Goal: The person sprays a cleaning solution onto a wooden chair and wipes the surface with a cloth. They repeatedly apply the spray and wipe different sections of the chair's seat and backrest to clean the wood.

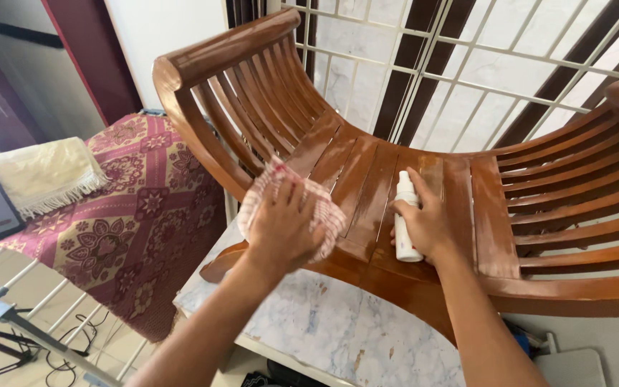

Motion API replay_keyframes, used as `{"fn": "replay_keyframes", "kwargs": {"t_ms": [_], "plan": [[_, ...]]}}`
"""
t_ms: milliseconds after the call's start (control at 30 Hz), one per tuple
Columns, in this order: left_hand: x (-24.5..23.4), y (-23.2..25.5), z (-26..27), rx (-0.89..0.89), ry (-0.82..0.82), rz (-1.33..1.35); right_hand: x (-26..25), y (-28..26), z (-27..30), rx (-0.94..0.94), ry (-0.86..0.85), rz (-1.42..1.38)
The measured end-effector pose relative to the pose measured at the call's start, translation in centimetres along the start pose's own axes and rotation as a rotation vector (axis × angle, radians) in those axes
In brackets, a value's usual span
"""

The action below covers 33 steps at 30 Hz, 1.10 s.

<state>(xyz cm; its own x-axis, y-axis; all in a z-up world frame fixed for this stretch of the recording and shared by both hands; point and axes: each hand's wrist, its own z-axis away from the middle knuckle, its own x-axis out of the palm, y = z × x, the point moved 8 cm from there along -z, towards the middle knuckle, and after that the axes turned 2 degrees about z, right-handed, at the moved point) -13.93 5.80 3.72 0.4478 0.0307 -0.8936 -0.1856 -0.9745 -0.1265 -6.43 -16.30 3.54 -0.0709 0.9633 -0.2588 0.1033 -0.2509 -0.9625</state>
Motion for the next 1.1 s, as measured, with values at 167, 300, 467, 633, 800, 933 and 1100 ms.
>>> {"fn": "replay_keyframes", "kwargs": {"t_ms": [167, 300, 467, 633, 800, 933, 1100], "plan": [[1.1, 4.3, -0.9, -0.005, -0.093, 0.141, 0.0, 0.2, 0.1, 0.012, -0.004, -0.016], [2.6, 4.8, -2.2, -0.021, -0.166, 0.229, 0.1, 0.0, 0.3, 0.024, -0.002, -0.038], [4.2, 1.1, -5.2, -0.049, -0.233, 0.178, 0.0, -0.6, 0.8, 0.036, 0.019, -0.032], [2.6, -2.2, -3.4, -0.043, -0.139, 0.025, 0.0, -0.8, 1.1, 0.034, 0.02, 0.003], [1.3, -1.1, -0.6, -0.046, -0.046, 0.032, -0.1, -0.9, 1.1, 0.014, 0.046, 0.008], [0.3, 2.7, 1.2, 0.02, 0.034, 0.136, 0.0, -1.2, 1.1, 0.032, 0.067, 0.017], [2.3, 4.5, -1.9, 0.0, -0.126, 0.285, -0.2, -0.7, 1.0, 0.01, 0.083, -0.052]]}}
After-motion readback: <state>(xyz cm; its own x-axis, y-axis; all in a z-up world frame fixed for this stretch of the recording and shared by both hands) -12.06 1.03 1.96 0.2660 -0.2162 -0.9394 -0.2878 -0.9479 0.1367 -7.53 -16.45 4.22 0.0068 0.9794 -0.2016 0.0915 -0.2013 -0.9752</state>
